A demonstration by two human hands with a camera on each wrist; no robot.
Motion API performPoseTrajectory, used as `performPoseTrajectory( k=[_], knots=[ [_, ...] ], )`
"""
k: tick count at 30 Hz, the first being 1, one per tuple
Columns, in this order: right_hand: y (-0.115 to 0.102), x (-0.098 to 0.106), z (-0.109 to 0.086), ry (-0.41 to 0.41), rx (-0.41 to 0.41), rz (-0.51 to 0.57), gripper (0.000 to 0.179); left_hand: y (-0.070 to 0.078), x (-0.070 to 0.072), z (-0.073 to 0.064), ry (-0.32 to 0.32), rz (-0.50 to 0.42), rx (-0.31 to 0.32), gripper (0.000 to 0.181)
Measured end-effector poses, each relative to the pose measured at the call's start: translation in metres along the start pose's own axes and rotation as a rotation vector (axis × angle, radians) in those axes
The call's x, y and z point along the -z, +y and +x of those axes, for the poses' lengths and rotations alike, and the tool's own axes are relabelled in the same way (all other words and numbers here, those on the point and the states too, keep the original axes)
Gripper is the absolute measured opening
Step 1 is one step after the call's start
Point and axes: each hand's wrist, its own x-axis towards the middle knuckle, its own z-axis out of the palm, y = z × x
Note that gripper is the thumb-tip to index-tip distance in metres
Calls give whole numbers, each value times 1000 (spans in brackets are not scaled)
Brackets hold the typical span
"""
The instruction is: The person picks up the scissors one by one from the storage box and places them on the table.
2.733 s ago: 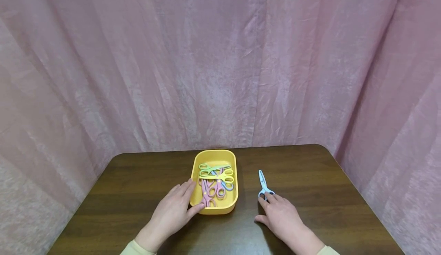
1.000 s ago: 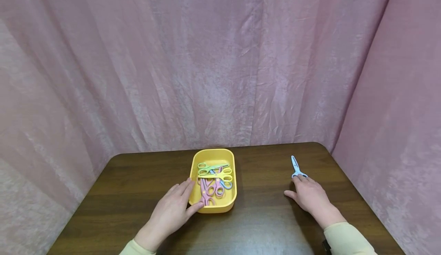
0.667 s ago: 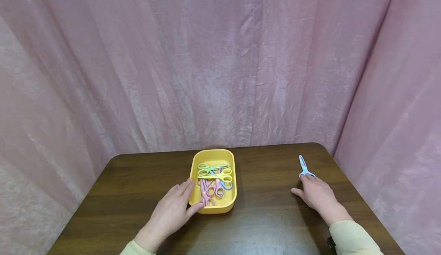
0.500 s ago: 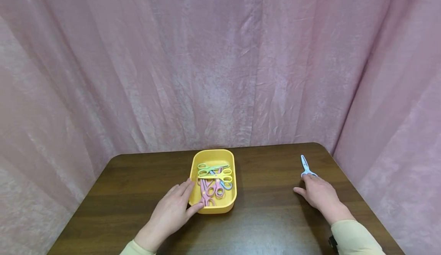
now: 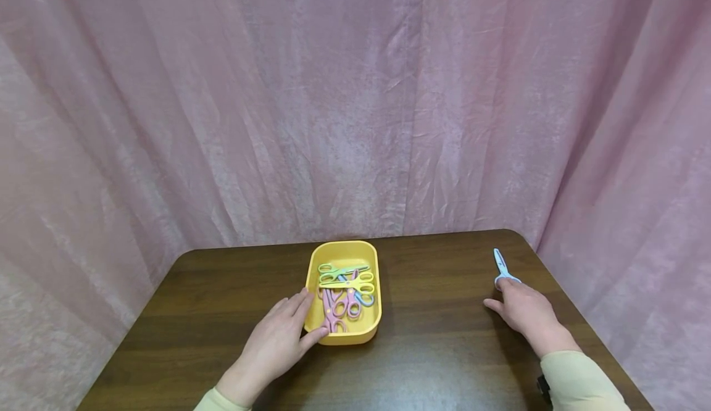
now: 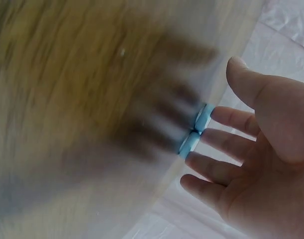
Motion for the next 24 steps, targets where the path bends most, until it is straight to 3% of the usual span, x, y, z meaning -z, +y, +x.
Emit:
performPoseTrajectory(
  k=[9,24],
  knots=[
    [6,4,-2,-59,5,-22,59,0,-1,0,13,2,2,77],
    [19,4,-3,-91,-20,-50,62,1,0,0,19,-9,2,77]
  ],
)
